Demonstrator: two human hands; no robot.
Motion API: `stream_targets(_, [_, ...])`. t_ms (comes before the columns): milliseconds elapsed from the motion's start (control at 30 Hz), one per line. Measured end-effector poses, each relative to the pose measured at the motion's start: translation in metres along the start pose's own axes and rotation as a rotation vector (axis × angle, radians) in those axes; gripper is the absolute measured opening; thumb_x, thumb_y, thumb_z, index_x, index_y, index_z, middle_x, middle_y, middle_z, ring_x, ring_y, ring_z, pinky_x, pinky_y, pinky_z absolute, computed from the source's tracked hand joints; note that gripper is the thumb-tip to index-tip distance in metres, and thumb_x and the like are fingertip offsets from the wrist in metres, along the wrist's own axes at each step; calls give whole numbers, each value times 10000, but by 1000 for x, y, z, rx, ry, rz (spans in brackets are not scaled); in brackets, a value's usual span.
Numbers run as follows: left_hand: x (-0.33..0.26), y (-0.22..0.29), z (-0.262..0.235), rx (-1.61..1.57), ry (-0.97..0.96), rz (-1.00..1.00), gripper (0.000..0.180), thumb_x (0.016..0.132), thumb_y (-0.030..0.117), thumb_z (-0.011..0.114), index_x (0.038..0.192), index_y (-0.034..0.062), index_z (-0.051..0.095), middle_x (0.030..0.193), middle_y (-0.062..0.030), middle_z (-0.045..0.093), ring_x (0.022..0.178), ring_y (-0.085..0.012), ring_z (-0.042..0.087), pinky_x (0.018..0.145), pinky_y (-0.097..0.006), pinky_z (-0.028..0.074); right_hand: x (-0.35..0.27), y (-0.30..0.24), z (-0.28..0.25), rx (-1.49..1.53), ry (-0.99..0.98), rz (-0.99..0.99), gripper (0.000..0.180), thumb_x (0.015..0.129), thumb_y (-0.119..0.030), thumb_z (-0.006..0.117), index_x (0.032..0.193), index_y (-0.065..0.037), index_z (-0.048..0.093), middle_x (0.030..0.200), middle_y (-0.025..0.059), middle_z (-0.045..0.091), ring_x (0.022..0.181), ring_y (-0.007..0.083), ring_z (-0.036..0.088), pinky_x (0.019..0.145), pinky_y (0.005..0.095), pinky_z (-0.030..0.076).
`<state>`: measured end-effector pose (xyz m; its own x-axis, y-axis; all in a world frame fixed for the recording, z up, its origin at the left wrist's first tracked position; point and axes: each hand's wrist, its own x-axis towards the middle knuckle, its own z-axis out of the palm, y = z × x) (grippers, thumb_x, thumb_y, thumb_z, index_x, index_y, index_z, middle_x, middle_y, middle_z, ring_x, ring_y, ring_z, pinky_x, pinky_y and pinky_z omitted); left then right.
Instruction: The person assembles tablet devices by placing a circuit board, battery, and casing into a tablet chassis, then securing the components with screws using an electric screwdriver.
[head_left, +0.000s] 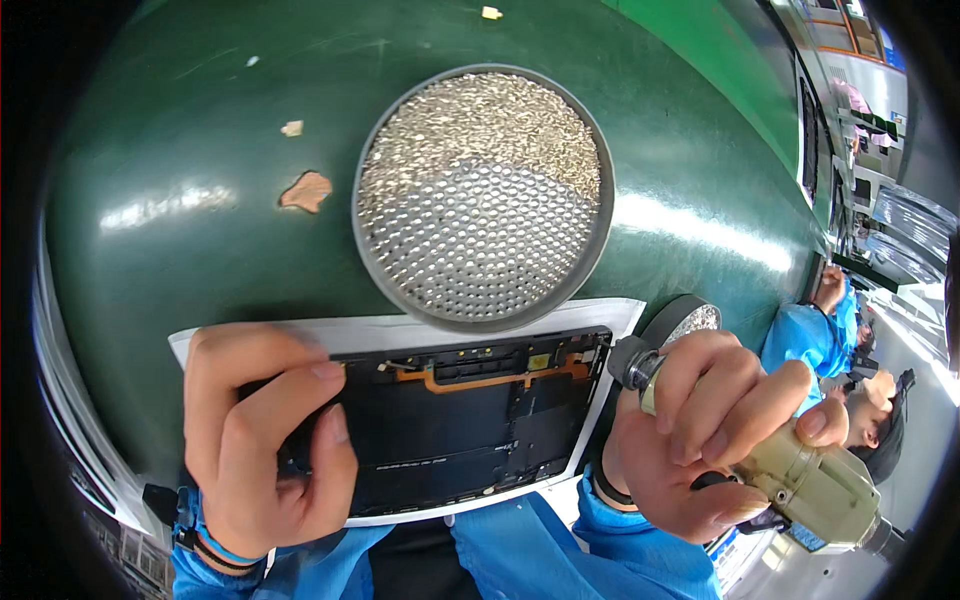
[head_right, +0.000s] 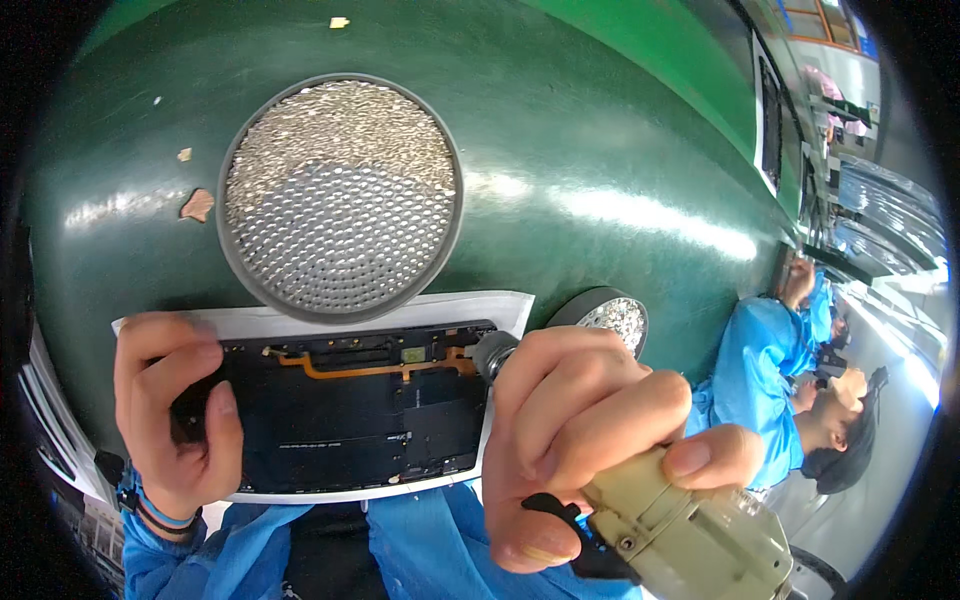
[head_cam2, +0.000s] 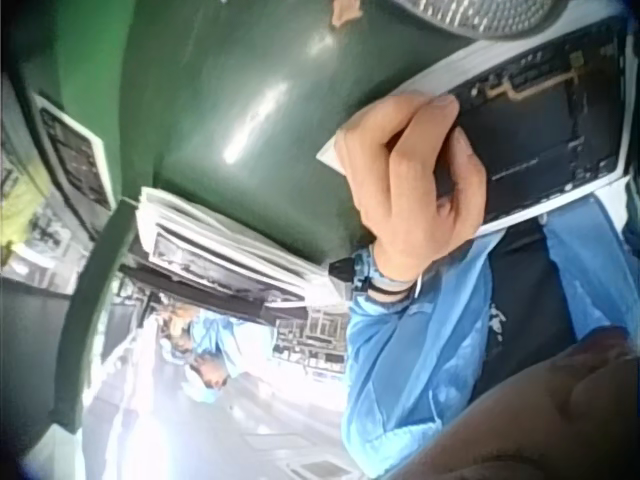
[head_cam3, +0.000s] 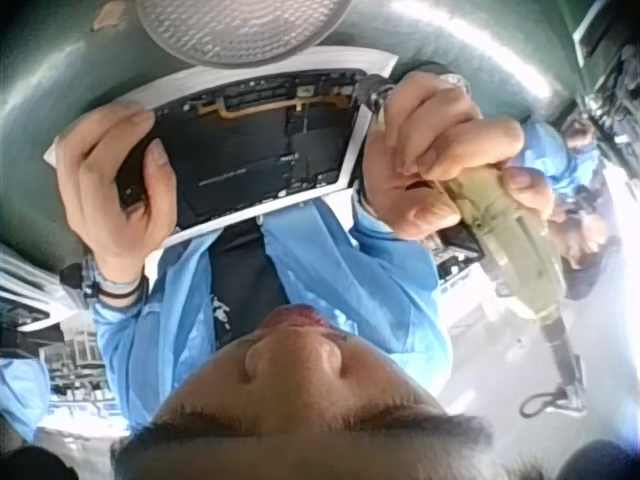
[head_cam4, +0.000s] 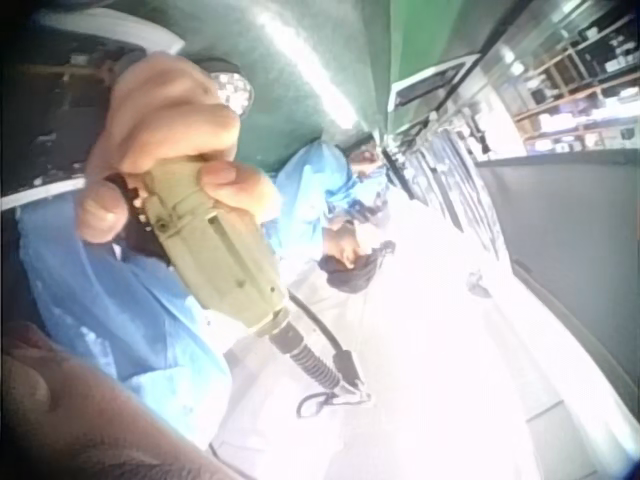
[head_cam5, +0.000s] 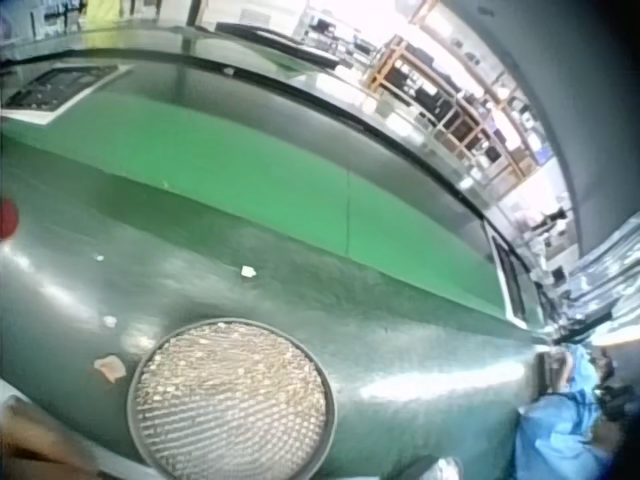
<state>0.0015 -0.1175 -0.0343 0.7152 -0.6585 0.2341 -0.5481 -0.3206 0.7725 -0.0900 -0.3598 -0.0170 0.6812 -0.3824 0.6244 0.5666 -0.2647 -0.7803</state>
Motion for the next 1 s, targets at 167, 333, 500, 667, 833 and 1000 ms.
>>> stream_targets(167, [-2, 5, 7, 51, 34, 107, 425, 666, -76, 714, 1087, -25, 693, 1090, -194, 653, 898, -347, 650, 774, -432, 541, 1, -26, -5, -83, 132, -39, 530, 986, -429, 731, 1258, -91, 426, 828, -18, 490, 616, 84, 459, 559, 286, 361])
stream_targets(333, [-5, 5, 2, 227, -51, 298, 445, 661, -51, 734, 1101, 11, 748, 1151, -193, 647, 991, -363, 657, 815, -454, 558, 7, -57, 12, -31, 214, -38, 587, 927, -425, 798, 1199, -94, 397, 763, -35, 518, 593, 91, 492, 589, 339, 435])
stream_targets(500, [-5, 9, 6, 373, -99, 297, 460, 651, 35, 776, 1110, 40, 796, 1210, -161, 670, 1037, -318, 648, 839, -435, 549, 9, -48, 16, 207, 96, 79, 231, 1036, -127, 530, 1228, -60, 421, 771, 122, 615, 486, 218, 541, 444, 332, 463])
stream_targets(667, [-3, 4, 10, 340, -85, 284, 395, 746, 104, 713, 1128, 27, 772, 1135, -131, 696, 1004, -275, 659, 858, -404, 531, 8, -31, 7, 256, -69, 27, 392, 943, -90, 683, 1227, -71, 414, 800, 105, 628, 533, 216, 599, 438, 362, 503])
stream_targets(833, [-3, 7, 22, 283, -4, 306, 445, 625, -17, 760, 1065, -86, 747, 1050, -177, 686, 925, -333, 650, 744, -429, 549, 3, -23, 22, 201, 16, 21, 638, 770, -5, 853, 1227, -84, 416, 802, 85, 629, 523, 204, 582, 430, 343, 486])
stream_targets(1000, [-1, 7, 20, 300, -31, 333, 430, 614, -16, 757, 1037, -93, 752, 1056, -183, 689, 930, -335, 649, 744, -440, 554, 9, -16, 14, 181, -157, -39, 636, 1010, -309, 732, 1459, -79, 345, 956, 51, 506, 609, 133, 496, 477, 284, 423])
